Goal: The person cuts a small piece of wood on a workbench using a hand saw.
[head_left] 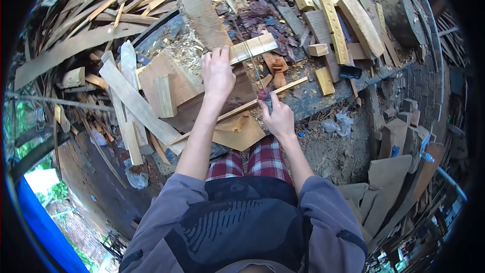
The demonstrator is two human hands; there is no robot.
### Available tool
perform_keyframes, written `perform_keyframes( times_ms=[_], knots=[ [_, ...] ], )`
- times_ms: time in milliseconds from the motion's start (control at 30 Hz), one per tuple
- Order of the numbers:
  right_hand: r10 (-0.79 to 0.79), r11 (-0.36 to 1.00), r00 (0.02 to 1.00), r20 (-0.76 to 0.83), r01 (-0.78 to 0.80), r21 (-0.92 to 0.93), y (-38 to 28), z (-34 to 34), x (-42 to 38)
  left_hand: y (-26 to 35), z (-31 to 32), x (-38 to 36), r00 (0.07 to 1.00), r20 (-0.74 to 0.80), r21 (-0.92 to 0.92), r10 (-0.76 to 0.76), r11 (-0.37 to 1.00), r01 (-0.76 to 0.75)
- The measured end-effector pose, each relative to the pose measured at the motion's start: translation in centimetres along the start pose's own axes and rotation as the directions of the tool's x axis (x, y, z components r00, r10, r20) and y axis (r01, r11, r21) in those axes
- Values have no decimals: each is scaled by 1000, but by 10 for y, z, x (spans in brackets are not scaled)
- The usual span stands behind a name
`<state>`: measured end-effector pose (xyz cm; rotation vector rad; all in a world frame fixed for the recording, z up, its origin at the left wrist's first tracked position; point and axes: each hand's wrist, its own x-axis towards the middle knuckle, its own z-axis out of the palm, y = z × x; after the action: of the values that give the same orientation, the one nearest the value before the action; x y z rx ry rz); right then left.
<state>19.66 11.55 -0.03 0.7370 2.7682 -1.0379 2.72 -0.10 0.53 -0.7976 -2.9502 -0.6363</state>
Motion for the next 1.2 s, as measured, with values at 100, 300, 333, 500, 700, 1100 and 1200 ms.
perform_keyframes(
  times_ms=[100,300,333,500,700,1100,1200],
  knots=[
    [38,999,999,-10,-38,1,-4,1,-5,0,2,0,1000,3,9,0,1000,0],
    [73,997,997,-3,-73,8,-6,-4,8,2,17,-8,1000,-10,78,-2,997,3],
    [70,997,997,25,-71,13,-5,-5,8,2,20,-10,1000,-1,88,-9,996,9],
    [48,998,999,16,-47,-36,-6,-8,4,5,20,-5,999,16,111,-46,993,44],
    [141,988,987,82,-135,-78,1,-14,-19,6,21,-4,998,11,105,-65,993,63],
    [106,993,993,50,-103,-57,-26,-7,40,6,22,-5,996,17,119,-82,990,80],
    [119,992,992,51,-117,-42,-29,-7,44,7,21,-4,995,4,98,-96,991,96]
  ],
)
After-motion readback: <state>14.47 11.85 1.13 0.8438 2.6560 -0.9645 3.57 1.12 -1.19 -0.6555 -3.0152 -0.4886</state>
